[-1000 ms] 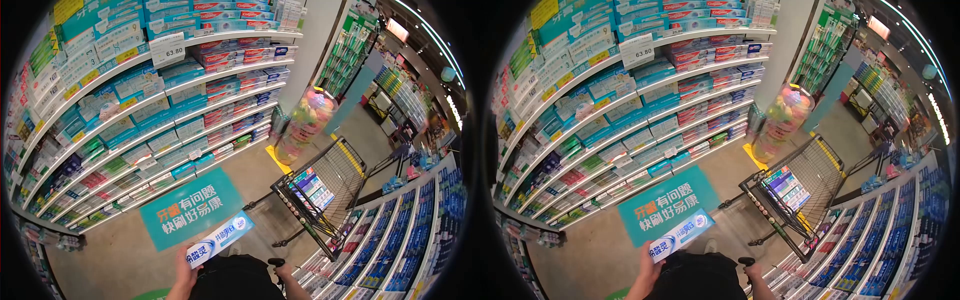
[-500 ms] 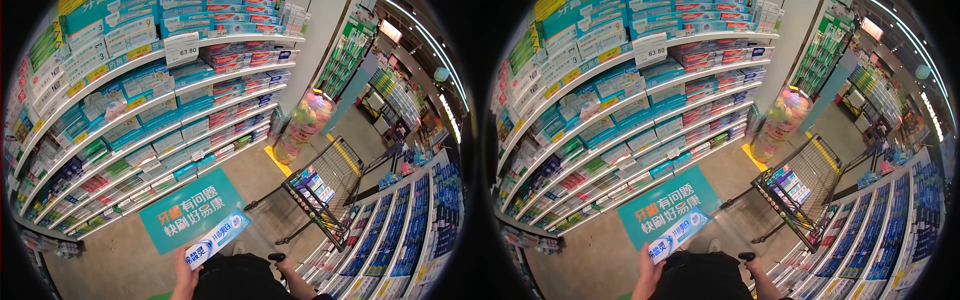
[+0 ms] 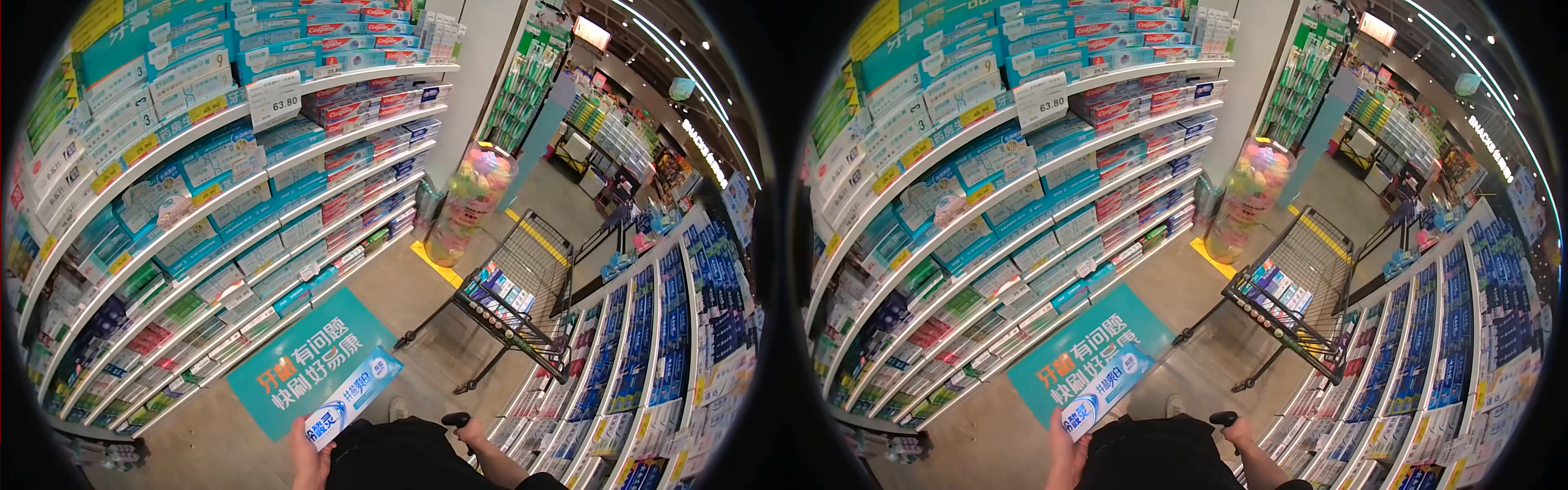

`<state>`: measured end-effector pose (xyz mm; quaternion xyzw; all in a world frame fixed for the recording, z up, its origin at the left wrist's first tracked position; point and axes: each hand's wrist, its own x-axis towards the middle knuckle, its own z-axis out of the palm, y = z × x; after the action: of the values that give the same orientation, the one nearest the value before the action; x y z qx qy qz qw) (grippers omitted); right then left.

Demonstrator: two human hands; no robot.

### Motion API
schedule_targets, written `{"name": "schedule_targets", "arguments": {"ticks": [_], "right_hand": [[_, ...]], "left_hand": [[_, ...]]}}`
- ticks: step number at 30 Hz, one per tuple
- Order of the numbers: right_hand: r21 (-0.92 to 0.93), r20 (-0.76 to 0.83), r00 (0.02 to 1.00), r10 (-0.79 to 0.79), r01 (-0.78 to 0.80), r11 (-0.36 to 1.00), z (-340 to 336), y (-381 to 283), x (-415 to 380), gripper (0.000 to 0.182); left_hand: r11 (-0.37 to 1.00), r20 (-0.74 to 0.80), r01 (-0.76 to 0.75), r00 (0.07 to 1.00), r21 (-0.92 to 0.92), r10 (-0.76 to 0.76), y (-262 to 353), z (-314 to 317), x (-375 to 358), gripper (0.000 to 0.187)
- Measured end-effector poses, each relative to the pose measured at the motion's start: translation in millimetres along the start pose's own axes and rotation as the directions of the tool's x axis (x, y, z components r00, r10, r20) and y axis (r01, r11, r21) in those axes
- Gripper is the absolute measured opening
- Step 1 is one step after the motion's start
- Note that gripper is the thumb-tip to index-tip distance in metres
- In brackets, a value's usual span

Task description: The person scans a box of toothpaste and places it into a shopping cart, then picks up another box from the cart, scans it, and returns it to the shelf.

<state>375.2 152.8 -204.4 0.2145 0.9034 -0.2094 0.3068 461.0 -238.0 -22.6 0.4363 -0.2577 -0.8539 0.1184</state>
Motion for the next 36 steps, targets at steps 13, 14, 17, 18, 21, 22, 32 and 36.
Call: {"name": "schedule_targets", "arguments": {"ticks": [13, 14, 17, 18, 21, 22, 32, 36], "right_hand": [[0.09, 0.052, 0.998, -0.022, 0.017, 0.996, 48, -14, -15, 0.011], [0.079, 0.049, 0.999, -0.012, 0.008, 0.997, 49, -17, -20, 0.011], [-0.04, 0.05, 0.999, 0.013, -0.011, 0.999, 50, -45, -46, 0.013], [-0.081, 0.052, 0.999, -0.005, 0.009, 0.997, 55, -41, -46, 0.017], [-0.183, 0.024, 0.999, -0.023, 0.027, 0.983, 70, -36, -46, 0.022], [-0.208, 0.008, 0.999, -0.035, 0.036, 0.977, 81, -22, -37, 0.022], [-0.122, 0.152, 0.972, 0.18, -0.162, 0.979, 60, -63, -81, 0.024], [0.003, 0.114, 0.982, 0.148, -0.15, 0.989, 56, -69, -83, 0.023]], "left_hand": [[0.982, 0.036, -0.187, 0.982, 0.041, 0.185, 70, -29, -16, 0.025], [0.981, 0.028, -0.189, 0.982, 0.04, 0.188, 74, -34, -18, 0.025], [0.984, 0.008, -0.174, 0.985, 0.026, 0.174, 86, -46, -21, 0.025], [0.987, 0.008, -0.161, 0.987, 0.022, 0.161, 87, -51, -23, 0.026], [0.989, 0.011, -0.144, 0.989, 0.043, 0.144, 82, -69, -17, 0.027], [0.99, 0.0, -0.132, 0.991, 0.046, 0.132, 81, -72, -16, 0.027], [0.999, -0.036, 0.028, 0.999, 0.045, -0.027, 78, -87, 3, 0.033], [0.997, -0.005, 0.049, 0.999, 0.068, -0.049, 89, -78, 11, 0.032]]}}
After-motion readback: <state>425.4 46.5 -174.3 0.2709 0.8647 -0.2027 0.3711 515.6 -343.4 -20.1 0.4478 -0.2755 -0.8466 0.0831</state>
